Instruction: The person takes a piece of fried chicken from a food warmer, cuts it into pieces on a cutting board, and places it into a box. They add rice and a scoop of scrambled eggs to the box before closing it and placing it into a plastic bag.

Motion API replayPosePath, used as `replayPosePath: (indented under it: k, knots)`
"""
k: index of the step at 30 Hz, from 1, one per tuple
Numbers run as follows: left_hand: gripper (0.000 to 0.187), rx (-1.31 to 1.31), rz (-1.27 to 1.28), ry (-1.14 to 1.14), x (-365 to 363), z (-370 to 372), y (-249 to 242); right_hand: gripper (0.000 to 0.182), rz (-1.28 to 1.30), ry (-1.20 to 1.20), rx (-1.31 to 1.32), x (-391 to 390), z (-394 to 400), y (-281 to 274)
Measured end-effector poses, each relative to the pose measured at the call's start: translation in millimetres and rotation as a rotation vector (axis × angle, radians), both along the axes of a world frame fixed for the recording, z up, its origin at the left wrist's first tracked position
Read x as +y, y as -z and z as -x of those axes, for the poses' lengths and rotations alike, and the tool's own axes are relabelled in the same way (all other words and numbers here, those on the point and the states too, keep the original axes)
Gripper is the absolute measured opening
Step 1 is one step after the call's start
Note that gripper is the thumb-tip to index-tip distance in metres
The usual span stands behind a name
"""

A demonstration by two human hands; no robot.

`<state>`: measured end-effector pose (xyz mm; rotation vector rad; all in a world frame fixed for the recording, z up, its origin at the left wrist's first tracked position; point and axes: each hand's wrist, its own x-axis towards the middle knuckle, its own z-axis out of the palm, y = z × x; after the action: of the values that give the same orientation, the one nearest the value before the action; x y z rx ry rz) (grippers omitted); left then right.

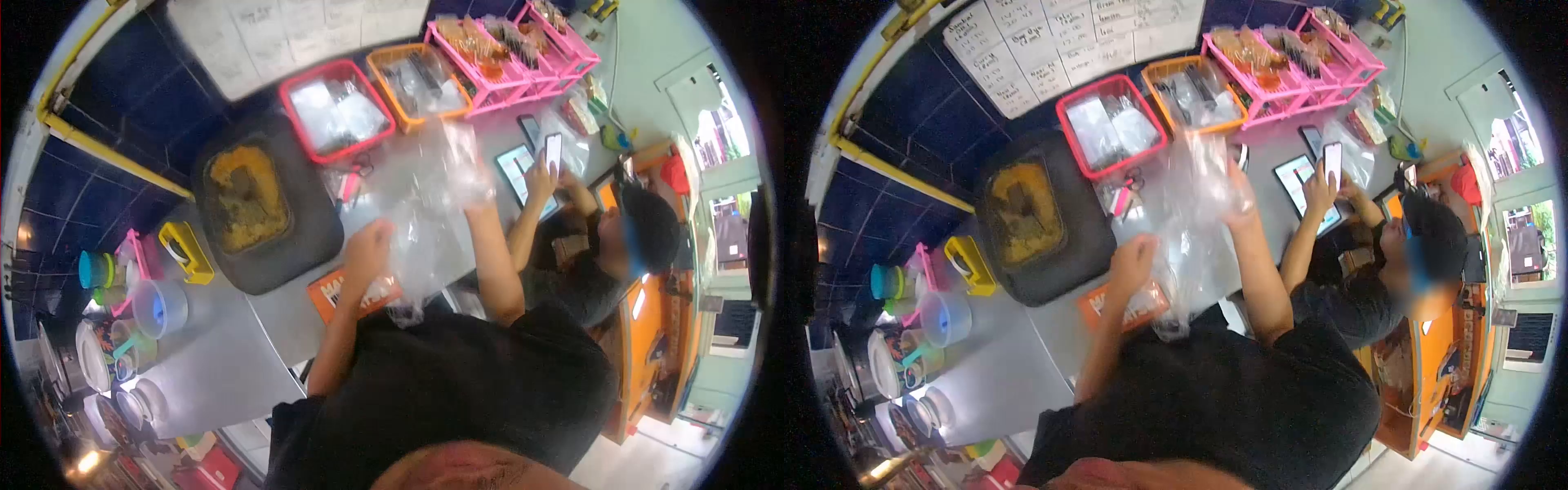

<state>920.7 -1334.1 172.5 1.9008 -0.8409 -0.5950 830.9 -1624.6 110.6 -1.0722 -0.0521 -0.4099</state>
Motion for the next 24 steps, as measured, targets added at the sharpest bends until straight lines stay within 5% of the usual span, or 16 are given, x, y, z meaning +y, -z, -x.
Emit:
replayPosePath:
  k: [1, 3, 4, 6, 8, 10, 13, 15, 16, 18, 21, 24]
  knots:
    - [0.032, 0.062, -0.021, -0.001, -4, -10, 4, 0.032, -0.11, -0.155, -0.149, 17, 23, 13]
    - [0.033, 0.134, -0.072, 0.01, 7, 0, 8, 0.036, 0.711, -0.661, 0.43, 103, 32, -85]
    - [0.034, 0.141, 0.035, 0.015, 7, 0, -4, 0.036, 0.708, -0.658, 0.429, 118, 36, -65]
    - [0.035, 0.144, 0.143, 0.021, 10, 0, -35, 0.033, 1.199, -0.221, 0.977, 133, 45, 9]
    - [0.035, 0.489, -0.027, 0.133, 22, 2, -66, 0.036, 1.418, -0.132, 1.002, 115, 70, 81]
    - [0.034, 0.435, 0.042, 0.163, 32, 0, -70, 0.039, 1.63, -0.023, 1.028, 96, 88, 97]
    - [0.034, 0.432, 0.105, 0.207, 33, 3, -69, 0.042, 1.7, -0.055, 0.942, 83, 98, 71]
    - [0.035, 0.476, 0.101, 0.209, 27, 4, -60, 0.048, 1.193, -0.509, 1.001, 91, 77, -12]
    - [0.036, 0.346, 0.148, 0.189, 21, 4, -45, 0.048, 1.199, -0.522, 0.997, 101, 75, -25]
    - [0.038, 0.215, 0.194, 0.143, 10, -1, -35, 0.052, 1.592, 0.04, 0.905, 123, 74, -41]
    - [0.04, 0.189, 0.17, 0.048, -4, -16, -27, 0.052, 1.41, 0.087, 0.789, 120, 63, -55]
    - [0.042, 0.414, 0.15, 0.096, -6, -23, -30, 0.045, 1.559, 0.009, 0.711, 109, 61, -33]
